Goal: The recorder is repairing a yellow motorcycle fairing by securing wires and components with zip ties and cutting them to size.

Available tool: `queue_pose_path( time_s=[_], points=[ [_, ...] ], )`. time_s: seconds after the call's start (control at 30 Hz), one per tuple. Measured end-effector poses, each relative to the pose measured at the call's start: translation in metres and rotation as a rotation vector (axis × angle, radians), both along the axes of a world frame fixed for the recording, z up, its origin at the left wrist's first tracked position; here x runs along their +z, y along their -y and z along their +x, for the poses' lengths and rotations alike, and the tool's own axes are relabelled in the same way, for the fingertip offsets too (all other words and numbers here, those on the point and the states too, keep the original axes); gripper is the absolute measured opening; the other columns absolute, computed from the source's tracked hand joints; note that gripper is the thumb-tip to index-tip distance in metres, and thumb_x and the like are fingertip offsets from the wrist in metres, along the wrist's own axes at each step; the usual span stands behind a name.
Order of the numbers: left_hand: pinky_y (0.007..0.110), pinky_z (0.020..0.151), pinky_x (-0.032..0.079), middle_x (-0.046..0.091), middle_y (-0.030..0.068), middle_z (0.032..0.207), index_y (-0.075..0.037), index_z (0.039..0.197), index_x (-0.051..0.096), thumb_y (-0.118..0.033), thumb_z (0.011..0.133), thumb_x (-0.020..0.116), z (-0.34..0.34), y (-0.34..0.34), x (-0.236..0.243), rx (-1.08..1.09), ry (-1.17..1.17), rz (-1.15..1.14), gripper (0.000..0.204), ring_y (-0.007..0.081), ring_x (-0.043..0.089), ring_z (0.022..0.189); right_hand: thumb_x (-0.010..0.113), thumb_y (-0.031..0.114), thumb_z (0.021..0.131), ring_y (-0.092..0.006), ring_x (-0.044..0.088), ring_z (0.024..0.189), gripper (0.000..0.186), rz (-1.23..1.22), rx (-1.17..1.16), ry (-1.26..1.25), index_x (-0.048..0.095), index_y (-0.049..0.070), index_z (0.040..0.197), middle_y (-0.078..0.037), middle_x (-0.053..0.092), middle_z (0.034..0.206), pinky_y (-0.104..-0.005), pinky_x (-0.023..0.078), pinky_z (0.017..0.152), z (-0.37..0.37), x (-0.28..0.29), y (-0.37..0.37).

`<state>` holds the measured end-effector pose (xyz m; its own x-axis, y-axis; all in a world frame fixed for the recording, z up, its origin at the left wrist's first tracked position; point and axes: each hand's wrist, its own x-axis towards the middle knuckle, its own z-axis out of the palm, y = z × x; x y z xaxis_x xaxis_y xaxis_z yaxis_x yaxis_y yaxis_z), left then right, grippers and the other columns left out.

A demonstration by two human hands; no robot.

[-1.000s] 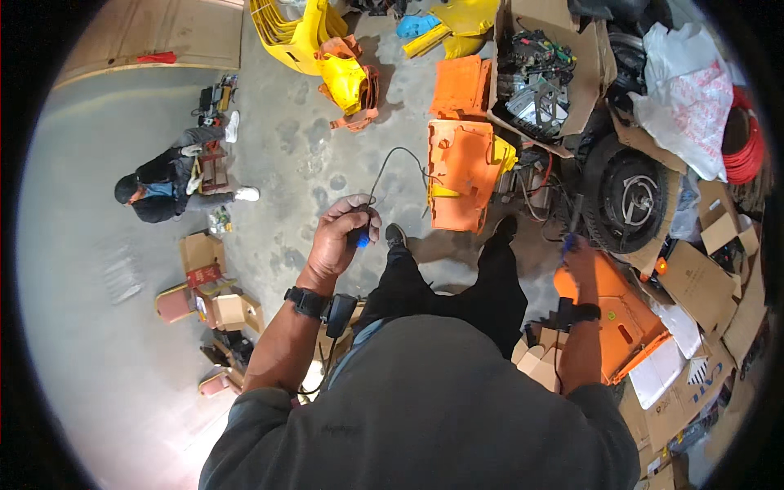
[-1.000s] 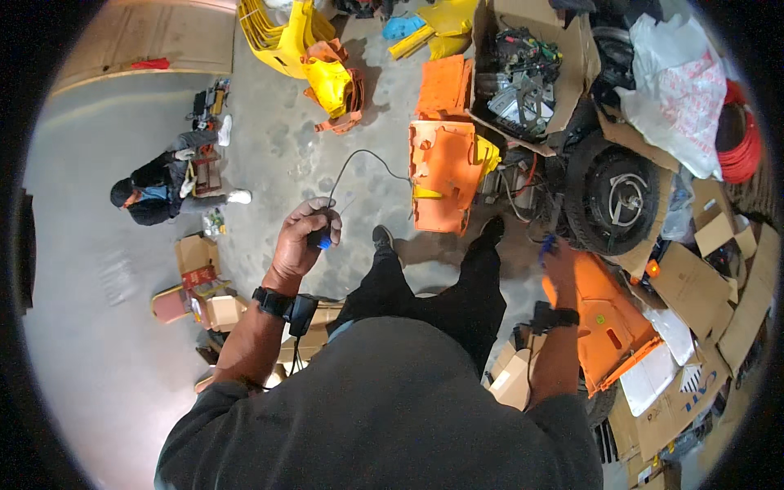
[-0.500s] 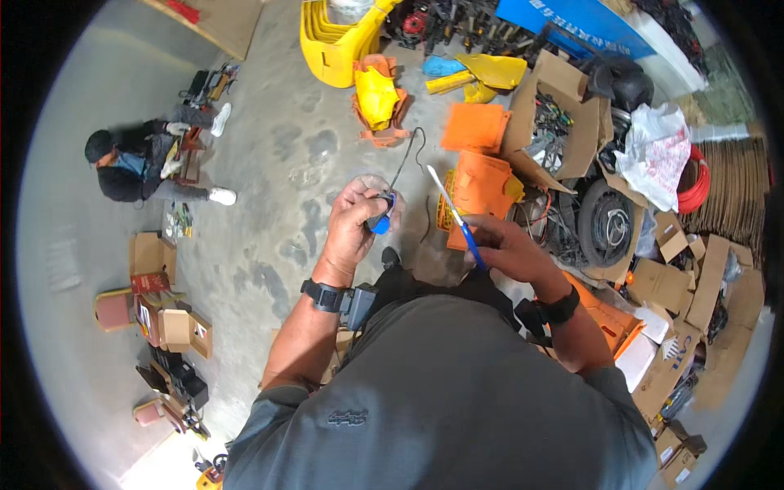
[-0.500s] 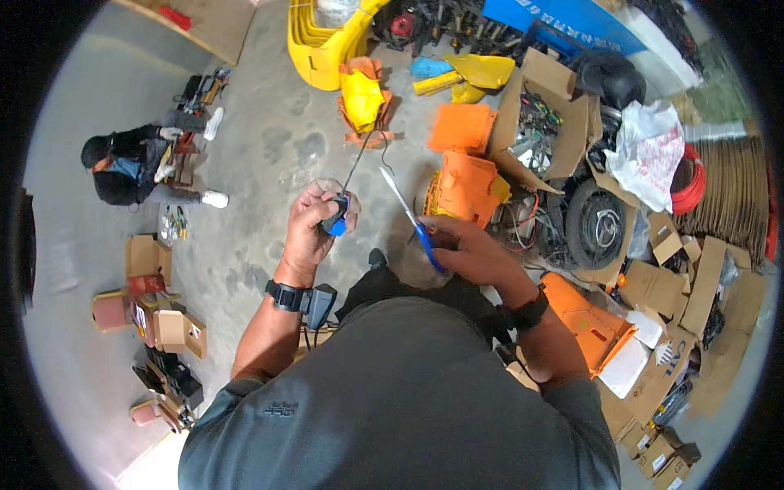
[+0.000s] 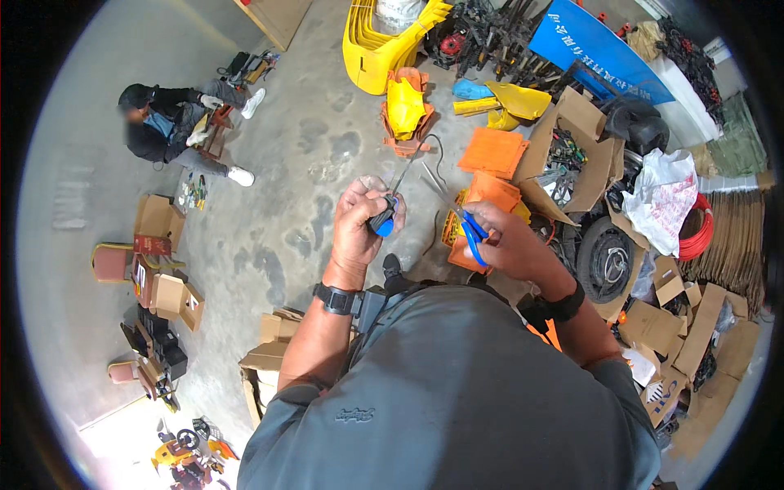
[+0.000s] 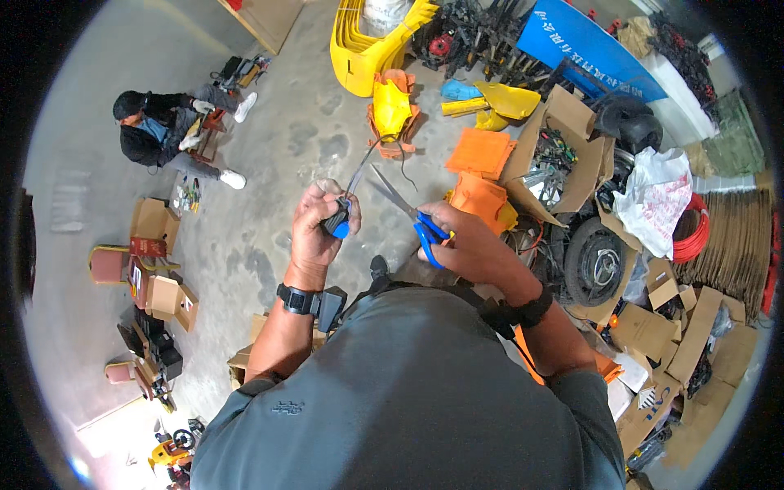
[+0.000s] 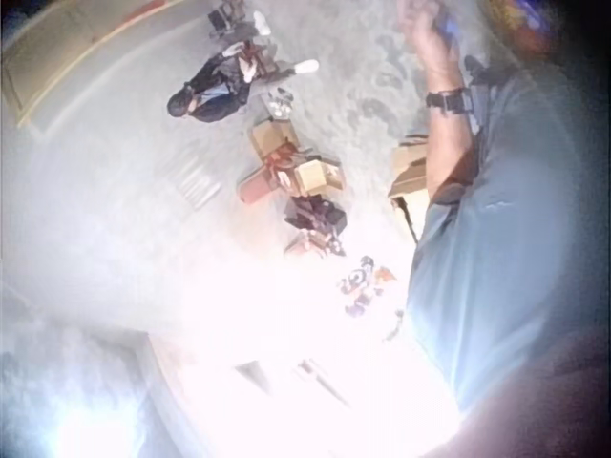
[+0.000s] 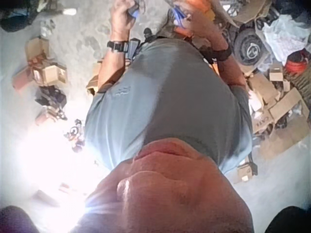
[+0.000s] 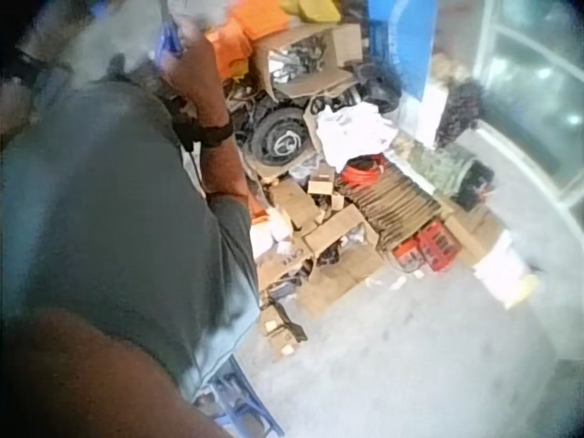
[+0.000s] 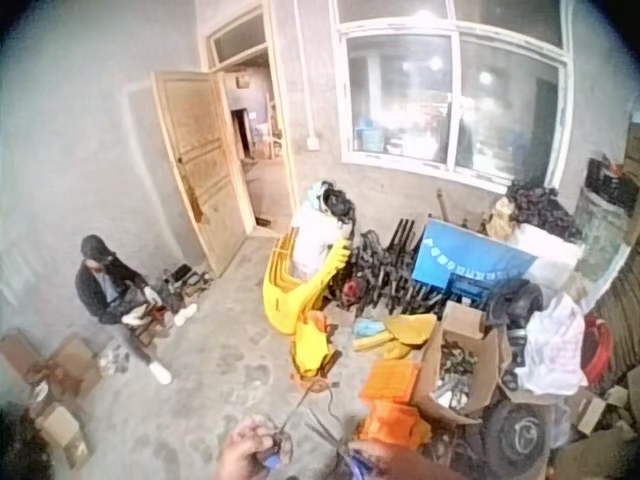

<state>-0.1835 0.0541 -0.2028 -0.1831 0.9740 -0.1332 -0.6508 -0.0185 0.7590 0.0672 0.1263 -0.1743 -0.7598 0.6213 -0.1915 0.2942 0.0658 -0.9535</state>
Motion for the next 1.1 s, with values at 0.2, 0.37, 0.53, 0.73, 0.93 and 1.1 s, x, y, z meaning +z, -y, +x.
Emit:
queue_pose_path(
  time_s=[0.2, 0.37, 0.53, 0.73, 0.93, 1.1],
  points=[
    [0.034, 0.047, 0.047, 0.059, 0.0193, 0.071, -0.003, 0.092, 0.052, -0.010, 0.082, 0.051, 0.016, -0.003, 0.009, 0.048, 0.079, -0.109, 0.012, 0.0282, 0.058, 0.057, 0.082, 0.026, 0.066, -0.0296, 0.058, 0.099, 0.069, 0.337, 0.031, 0.012, 0.053, 0.000, 0.123, -0.016, 0.057, 0.106, -0.0356, 0.046, 0.086, 0.007, 0.000, -0.001],
    [0.035, 0.043, 0.047, 0.059, 0.0173, 0.073, -0.003, 0.091, 0.051, -0.009, 0.082, 0.050, 0.021, 0.001, 0.008, -0.115, 0.035, -0.141, 0.011, 0.0287, 0.059, 0.053, 0.083, 0.022, 0.064, -0.0321, 0.054, 0.106, 0.071, 0.410, 0.086, 0.009, 0.052, 0.000, 0.124, -0.017, 0.053, 0.113, -0.0366, 0.043, 0.092, -0.008, 0.022, 0.002],
    [0.033, 0.041, 0.045, 0.059, 0.0156, 0.070, -0.003, 0.090, 0.051, -0.007, 0.081, 0.050, 0.029, 0.004, 0.019, -0.087, -0.004, -0.258, 0.009, 0.0275, 0.059, 0.051, 0.084, 0.025, 0.061, -0.0333, 0.052, 0.103, 0.074, 0.529, 0.133, -0.014, 0.052, 0.001, 0.124, -0.017, 0.052, 0.106, -0.0382, 0.042, 0.090, -0.017, 0.025, 0.005],
    [0.032, 0.042, 0.046, 0.060, 0.0118, 0.068, 0.001, 0.108, 0.055, -0.005, 0.082, 0.051, 0.024, 0.008, 0.023, -0.197, 0.017, -0.203, 0.027, 0.0260, 0.059, 0.051, 0.083, 0.029, 0.059, -0.0344, 0.052, 0.100, 0.071, 0.702, 0.100, -0.019, 0.057, 0.000, 0.119, -0.018, 0.052, 0.103, -0.0404, 0.042, 0.087, -0.019, 0.020, 0.011],
    [0.028, 0.045, 0.048, 0.066, 0.0152, 0.081, 0.003, 0.114, 0.056, 0.000, 0.084, 0.051, 0.023, 0.014, 0.020, -0.274, 0.036, -0.174, 0.030, 0.0203, 0.061, 0.054, 0.081, 0.028, 0.061, -0.0340, 0.053, 0.096, 0.066, 0.816, 0.100, -0.012, 0.059, 0.000, 0.117, -0.018, 0.053, 0.099, -0.0414, 0.041, 0.084, -0.020, 0.020, 0.015],
    [0.028, 0.042, 0.047, 0.064, 0.0175, 0.073, 0.002, 0.105, 0.058, -0.007, 0.087, 0.056, 0.026, 0.018, 0.018, -0.254, -0.004, -0.144, 0.020, 0.0204, 0.058, 0.048, 0.081, 0.021, 0.065, -0.0345, 0.052, 0.095, 0.061, 0.779, 0.114, -0.022, 0.059, 0.000, 0.117, -0.017, 0.055, 0.098, -0.0411, 0.041, 0.083, -0.018, 0.011, 0.017]
  ],
)
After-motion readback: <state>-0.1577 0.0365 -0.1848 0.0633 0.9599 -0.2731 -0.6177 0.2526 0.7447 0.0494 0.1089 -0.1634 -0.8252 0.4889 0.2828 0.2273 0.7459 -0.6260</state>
